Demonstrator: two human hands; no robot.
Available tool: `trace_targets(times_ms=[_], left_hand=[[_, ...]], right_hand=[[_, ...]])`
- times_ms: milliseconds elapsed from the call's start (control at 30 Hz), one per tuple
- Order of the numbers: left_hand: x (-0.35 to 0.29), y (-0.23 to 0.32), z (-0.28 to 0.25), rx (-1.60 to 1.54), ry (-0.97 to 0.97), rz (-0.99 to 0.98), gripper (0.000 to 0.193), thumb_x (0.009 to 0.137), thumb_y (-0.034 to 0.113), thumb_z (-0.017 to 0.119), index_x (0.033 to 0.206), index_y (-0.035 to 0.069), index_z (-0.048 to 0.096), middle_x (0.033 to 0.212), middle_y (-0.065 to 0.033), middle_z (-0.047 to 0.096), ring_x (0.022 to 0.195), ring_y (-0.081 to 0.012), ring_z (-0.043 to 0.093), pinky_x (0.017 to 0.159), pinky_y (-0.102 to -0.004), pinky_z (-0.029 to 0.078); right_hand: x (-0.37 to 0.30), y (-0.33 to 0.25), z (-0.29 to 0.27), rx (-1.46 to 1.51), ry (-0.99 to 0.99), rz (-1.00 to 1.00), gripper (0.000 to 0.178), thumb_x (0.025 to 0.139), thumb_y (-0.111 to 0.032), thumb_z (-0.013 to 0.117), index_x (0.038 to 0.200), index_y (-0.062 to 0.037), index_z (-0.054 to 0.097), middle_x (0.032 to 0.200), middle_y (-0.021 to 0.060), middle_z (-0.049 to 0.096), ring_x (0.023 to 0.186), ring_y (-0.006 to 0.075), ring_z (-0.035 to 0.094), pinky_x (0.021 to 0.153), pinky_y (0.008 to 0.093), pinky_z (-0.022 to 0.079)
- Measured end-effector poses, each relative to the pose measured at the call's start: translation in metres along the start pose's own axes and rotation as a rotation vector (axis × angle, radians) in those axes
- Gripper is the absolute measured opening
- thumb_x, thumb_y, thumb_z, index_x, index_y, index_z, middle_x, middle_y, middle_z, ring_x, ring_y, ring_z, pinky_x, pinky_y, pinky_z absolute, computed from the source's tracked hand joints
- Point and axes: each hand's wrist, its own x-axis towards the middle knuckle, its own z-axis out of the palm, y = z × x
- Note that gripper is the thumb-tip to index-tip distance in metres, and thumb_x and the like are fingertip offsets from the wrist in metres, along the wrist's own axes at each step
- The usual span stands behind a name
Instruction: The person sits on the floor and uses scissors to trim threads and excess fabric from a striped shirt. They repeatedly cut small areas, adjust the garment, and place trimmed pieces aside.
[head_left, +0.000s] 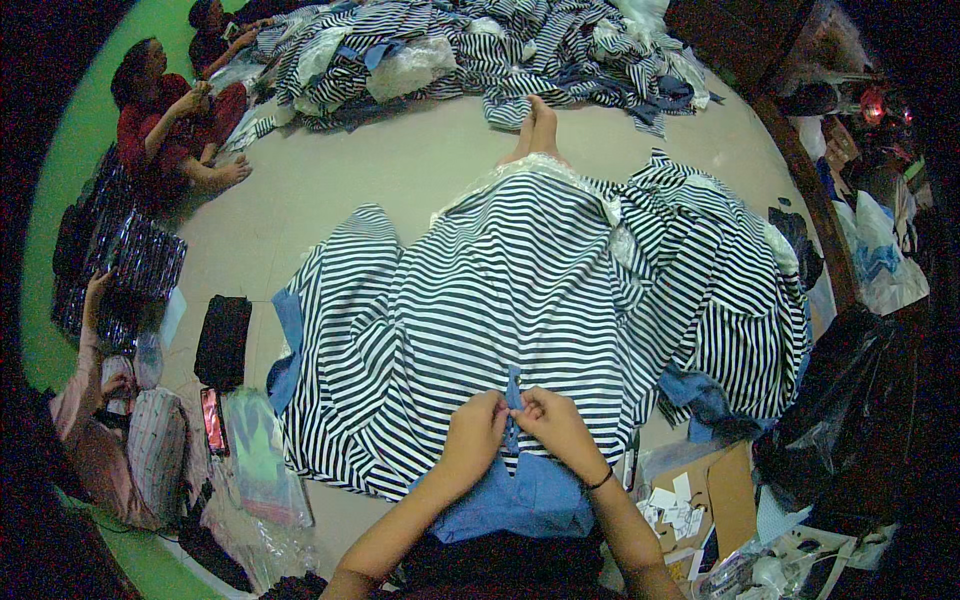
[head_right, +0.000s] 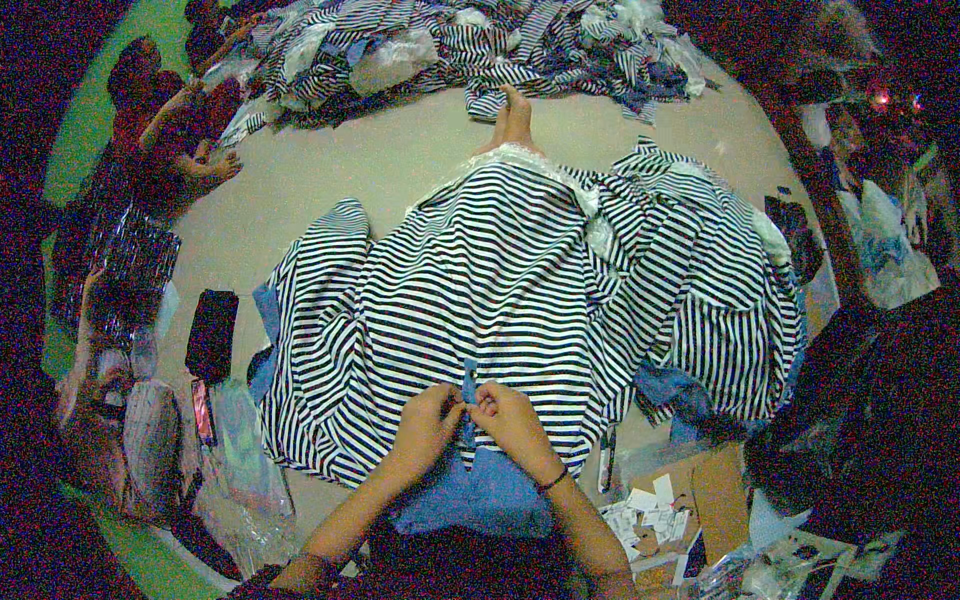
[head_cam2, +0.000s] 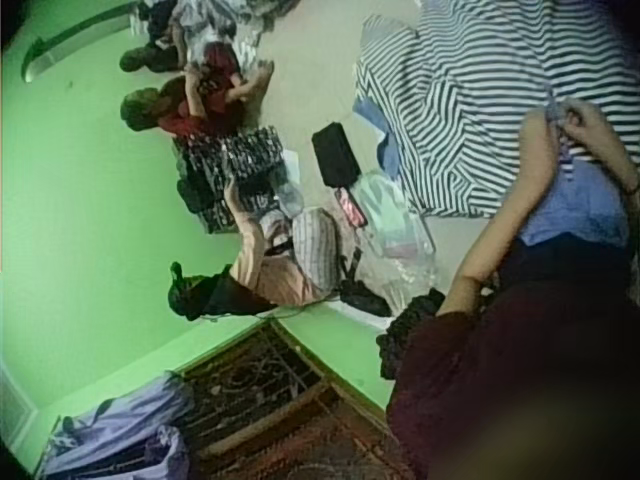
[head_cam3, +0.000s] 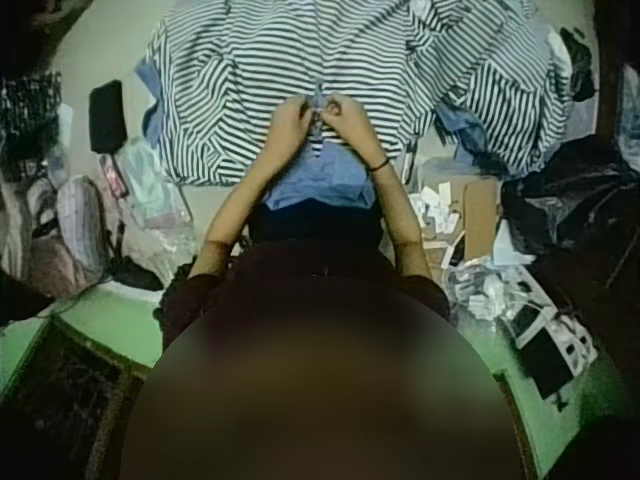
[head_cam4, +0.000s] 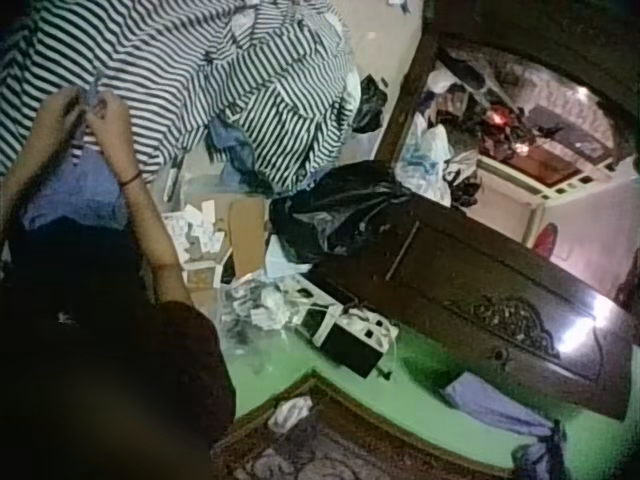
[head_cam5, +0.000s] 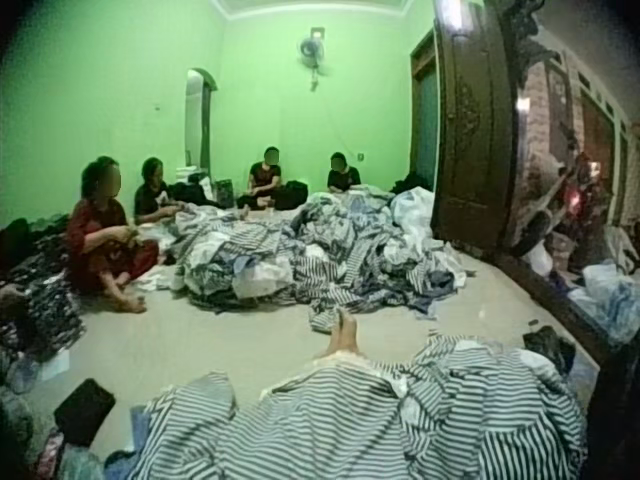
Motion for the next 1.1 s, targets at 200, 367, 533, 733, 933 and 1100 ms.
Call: trace_targets(times_ms=[200, 367, 533, 733, 933, 1100], left_hand=[[0.000, 0.000, -0.007, -0.185, -0.023, -0.161, 0.012, 0.073, 0.007, 0.057, 0.080, -0.003, 0.058, 0.071, -0.0159, 0.059, 0.064, -0.0253, 0.058, 0.060, -0.0319, 0.045], [0.000, -0.004, -0.005, -0.294, -0.025, -0.210, 0.012, 0.074, 0.007, 0.056, 0.081, -0.002, 0.059, 0.072, -0.0147, 0.060, 0.065, -0.0226, 0.059, 0.061, -0.0302, 0.045], [0.000, -0.007, -0.004, -0.324, -0.019, -0.204, 0.013, 0.075, 0.008, 0.056, 0.082, -0.003, 0.060, 0.073, -0.0142, 0.060, 0.066, -0.0213, 0.059, 0.062, -0.0296, 0.045], [0.001, -0.003, -0.005, -0.357, -0.027, -0.326, 0.017, 0.074, 0.011, 0.057, 0.083, -0.002, 0.061, 0.072, -0.0142, 0.061, 0.066, -0.0203, 0.060, 0.061, -0.0283, 0.045], [0.002, -0.001, -0.004, -0.288, -0.004, -0.225, 0.015, 0.074, 0.011, 0.058, 0.080, -0.002, 0.061, 0.070, -0.0142, 0.060, 0.063, -0.0202, 0.059, 0.059, -0.0288, 0.045], [0.002, -0.003, 0.001, -0.305, 0.043, -0.246, 0.013, 0.074, 0.010, 0.058, 0.078, -0.003, 0.059, 0.069, -0.0141, 0.060, 0.062, -0.0204, 0.059, 0.058, -0.0291, 0.046]], right_hand=[[-0.005, 0.001, -0.002, 0.049, 0.014, -0.016, 0.023, 0.075, -0.017, 0.061, 0.087, 0.0019, 0.058, 0.075, 0.0110, 0.061, 0.065, 0.0151, 0.060, 0.060, 0.0253, 0.048], [-0.006, 0.006, 0.001, 0.319, -0.003, 0.066, 0.021, 0.076, -0.014, 0.060, 0.088, 0.0033, 0.059, 0.076, 0.0103, 0.063, 0.068, 0.0150, 0.062, 0.060, 0.0237, 0.048], [-0.004, 0.008, 0.004, 0.258, -0.019, 0.082, 0.017, 0.073, -0.013, 0.064, 0.081, 0.0015, 0.060, 0.071, 0.0073, 0.062, 0.063, 0.0117, 0.059, 0.058, 0.0226, 0.047], [-0.004, 0.006, 0.011, 0.195, 0.080, 0.052, 0.015, 0.072, -0.011, 0.064, 0.078, 0.0004, 0.058, 0.068, 0.0057, 0.060, 0.061, 0.0093, 0.056, 0.055, 0.0207, 0.045], [-0.007, 0.001, 0.016, 0.112, 0.136, 0.017, 0.016, 0.072, -0.012, 0.064, 0.082, -0.0008, 0.057, 0.070, 0.0078, 0.060, 0.062, 0.0120, 0.057, 0.056, 0.0235, 0.047], [-0.008, 0.001, 0.014, 0.171, 0.111, 0.047, 0.013, 0.072, -0.005, 0.063, 0.081, 0.0014, 0.057, 0.072, 0.0048, 0.060, 0.066, 0.0070, 0.057, 0.057, 0.0184, 0.045]])
